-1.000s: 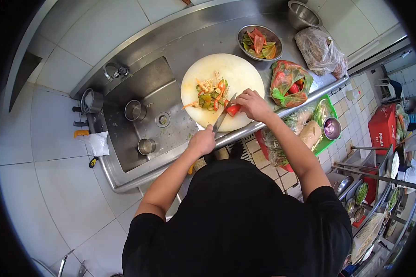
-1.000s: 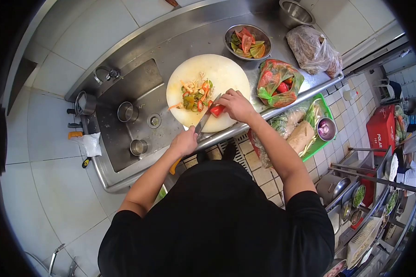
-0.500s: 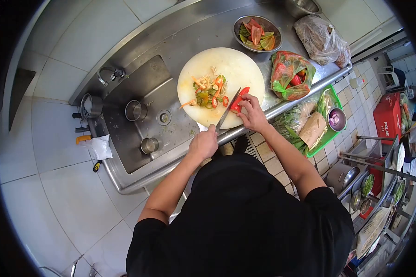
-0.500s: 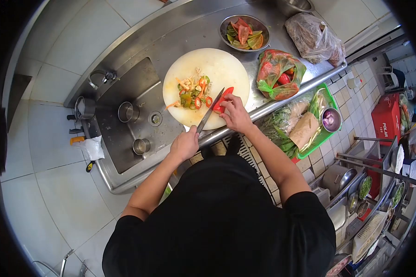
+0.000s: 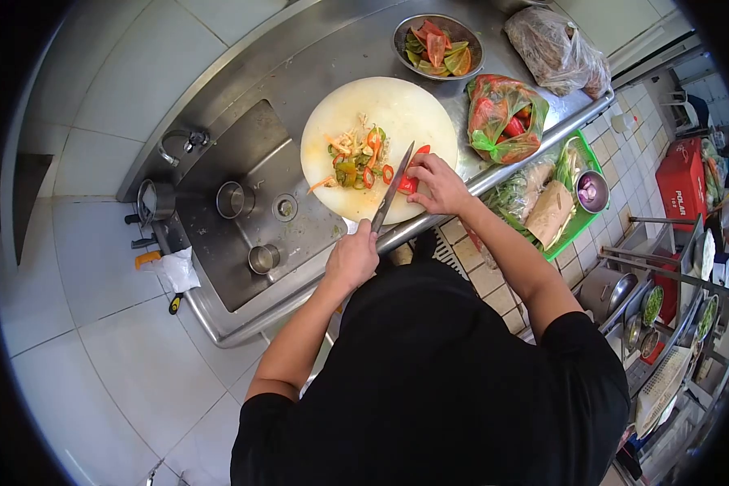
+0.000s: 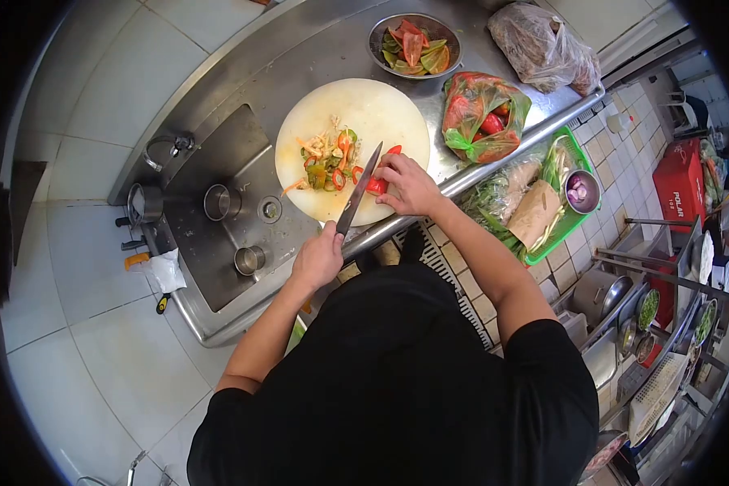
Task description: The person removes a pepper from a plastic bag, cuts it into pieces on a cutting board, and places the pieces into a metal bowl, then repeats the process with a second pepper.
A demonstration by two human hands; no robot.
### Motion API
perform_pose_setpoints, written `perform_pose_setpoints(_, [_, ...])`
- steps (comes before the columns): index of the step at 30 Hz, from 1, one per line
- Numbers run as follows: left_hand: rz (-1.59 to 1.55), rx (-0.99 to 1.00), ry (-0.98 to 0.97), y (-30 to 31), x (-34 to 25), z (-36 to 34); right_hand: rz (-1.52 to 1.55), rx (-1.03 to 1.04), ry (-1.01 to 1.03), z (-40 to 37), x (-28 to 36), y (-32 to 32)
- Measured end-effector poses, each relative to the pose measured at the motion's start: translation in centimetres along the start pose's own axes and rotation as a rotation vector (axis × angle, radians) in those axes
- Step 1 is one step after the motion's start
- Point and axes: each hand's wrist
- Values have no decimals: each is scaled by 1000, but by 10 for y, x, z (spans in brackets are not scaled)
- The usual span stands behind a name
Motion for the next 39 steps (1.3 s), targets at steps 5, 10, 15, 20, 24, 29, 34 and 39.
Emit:
perform_pose_setpoints(5, [2, 7, -31, 0, 2, -7, 40, 8, 8, 0, -4, -2])
perform_pose_setpoints(10, [25, 55, 13, 2, 10, -21, 39, -17, 25, 0, -5, -4])
perform_pose_setpoints(15, [-7, 37, -7, -20, 17, -4, 75, -8, 39, 2, -9, -6])
perform_pose_setpoints(20, [-60, -19, -52, -36, 6, 25, 57, -38, 91, 1, -14, -9])
perform_pose_setpoints(24, [-43, -41, -70, -37, -2, 46, 70, -38, 68, -1, -13, -10])
perform_pose_setpoints(29, [-64, -25, -82, -27, -5, 41, 39, -52, 66, -3, -15, -11])
perform_pose_setpoints(34, [29, 127, -43, -6, 2, 21, 34, -16, 39, -7, -14, -9])
perform_pose_setpoints(39, [58, 108, -84, -3, -24, 66, 30, -35, 53, -8, -18, -12])
Point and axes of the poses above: each hand's wrist, its own z-axis towards the middle knuckle, its own y-axis out of the back of the hand, x = y × z, and after that the axes turned 7 degrees about -z, right-handed
